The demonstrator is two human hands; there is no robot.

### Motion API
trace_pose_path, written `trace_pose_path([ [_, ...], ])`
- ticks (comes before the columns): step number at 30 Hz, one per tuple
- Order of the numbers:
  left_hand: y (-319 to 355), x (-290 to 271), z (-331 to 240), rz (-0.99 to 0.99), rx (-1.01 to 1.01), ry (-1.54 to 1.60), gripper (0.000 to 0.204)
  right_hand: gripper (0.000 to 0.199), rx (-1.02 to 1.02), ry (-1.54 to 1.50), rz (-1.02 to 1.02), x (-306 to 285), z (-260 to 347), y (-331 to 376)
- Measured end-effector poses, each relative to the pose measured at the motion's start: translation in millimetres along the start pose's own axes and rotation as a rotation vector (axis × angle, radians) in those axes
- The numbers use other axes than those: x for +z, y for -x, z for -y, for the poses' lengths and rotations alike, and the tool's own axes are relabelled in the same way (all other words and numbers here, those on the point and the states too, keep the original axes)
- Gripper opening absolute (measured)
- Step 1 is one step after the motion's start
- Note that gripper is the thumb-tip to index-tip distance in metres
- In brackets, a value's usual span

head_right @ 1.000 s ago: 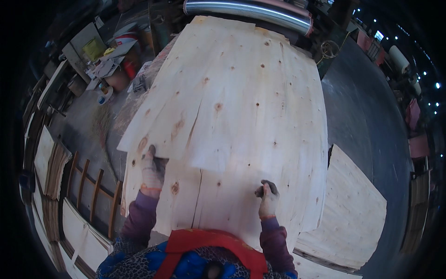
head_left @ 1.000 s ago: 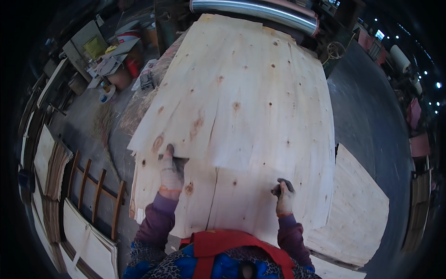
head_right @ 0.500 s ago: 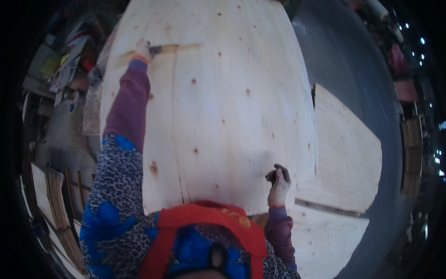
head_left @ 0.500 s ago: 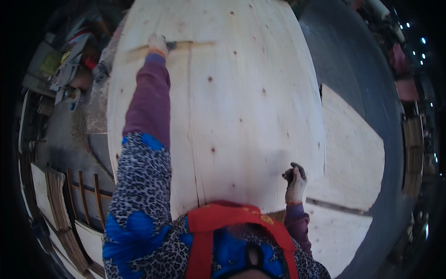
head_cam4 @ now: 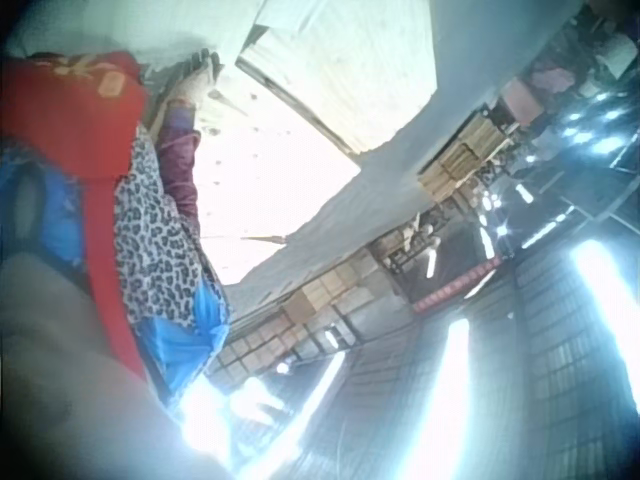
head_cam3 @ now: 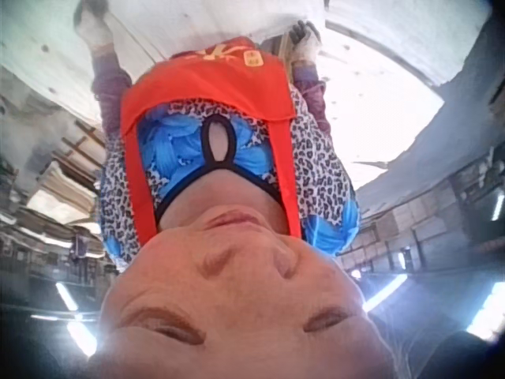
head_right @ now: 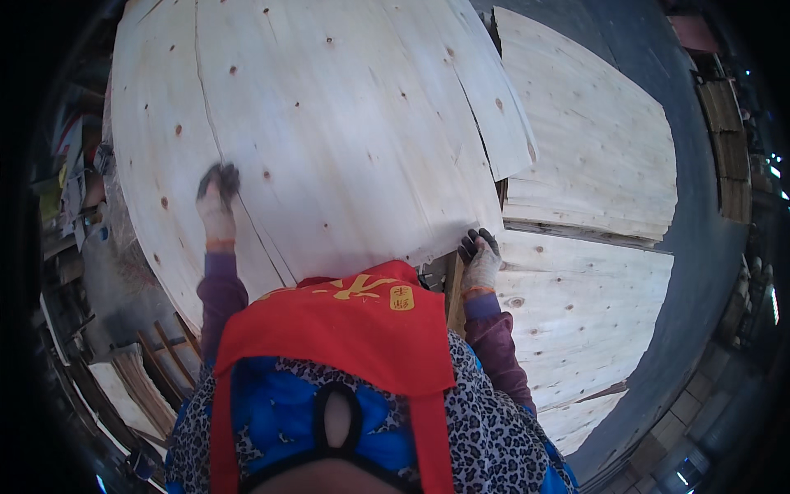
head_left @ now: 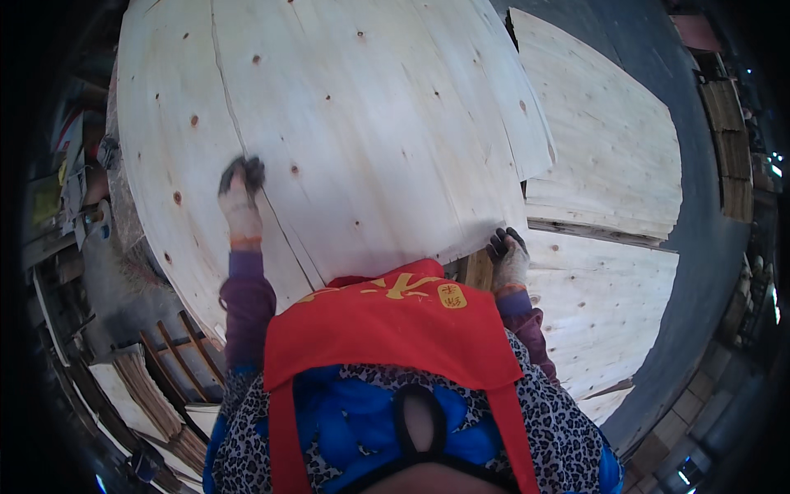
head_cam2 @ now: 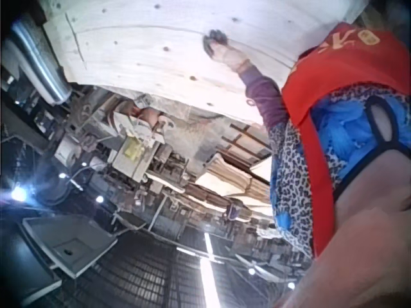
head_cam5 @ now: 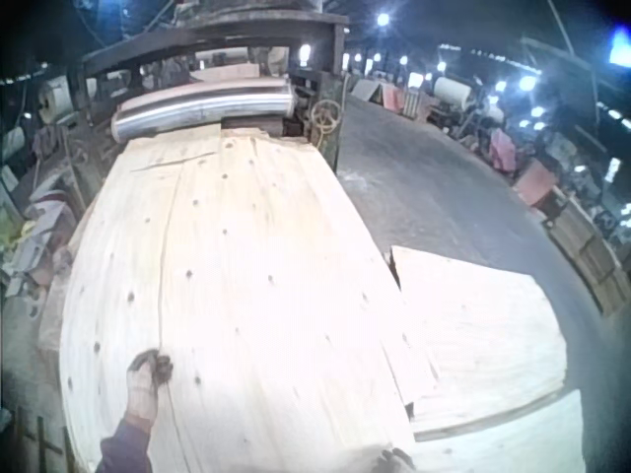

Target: The person processes plywood sheets by feeding a large wooden panel into a rolling industrial machine and then manually applying thinner veneer strips onto a secondary wooden board.

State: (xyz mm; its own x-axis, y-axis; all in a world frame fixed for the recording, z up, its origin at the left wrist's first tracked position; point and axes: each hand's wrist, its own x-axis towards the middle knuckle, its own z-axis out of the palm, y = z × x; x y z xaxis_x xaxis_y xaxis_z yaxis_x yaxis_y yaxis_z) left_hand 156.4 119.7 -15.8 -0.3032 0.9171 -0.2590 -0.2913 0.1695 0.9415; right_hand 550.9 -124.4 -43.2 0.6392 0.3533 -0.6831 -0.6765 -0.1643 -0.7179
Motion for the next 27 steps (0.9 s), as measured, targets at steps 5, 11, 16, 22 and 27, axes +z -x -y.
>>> trace_pose_path([
  [5, 92.5, -50.4, 29.2, -0.157, -0.021, -0.023, 0.022, 0.029, 0.036, -0.003, 0.231, -14.2, -4.2, -19.7],
  [11, 163.8, -84.1, 34.1, -0.265, -0.04, -0.208, 0.021, 0.028, 0.087, 0.036, 0.506, -3.0, 25.1, -12.1],
  [16, 213.0, -107.4, 29.2, -0.455, -0.351, -0.3, 0.038, 0.032, -0.519, 0.787, 0.662, 32.8, 81.3, 31.2],
  [22, 253.0, -128.0, 11.0, -0.192, -0.664, -0.223, 0.064, 0.037, -0.491, 0.444, 0.723, 44.1, 121.2, 79.3],
  [27, 241.8, -100.4, 10.2, 0.15, -0.622, 0.146, 0.079, 0.046, -0.238, 0.114, 0.517, 54.1, 99.9, 61.0],
])
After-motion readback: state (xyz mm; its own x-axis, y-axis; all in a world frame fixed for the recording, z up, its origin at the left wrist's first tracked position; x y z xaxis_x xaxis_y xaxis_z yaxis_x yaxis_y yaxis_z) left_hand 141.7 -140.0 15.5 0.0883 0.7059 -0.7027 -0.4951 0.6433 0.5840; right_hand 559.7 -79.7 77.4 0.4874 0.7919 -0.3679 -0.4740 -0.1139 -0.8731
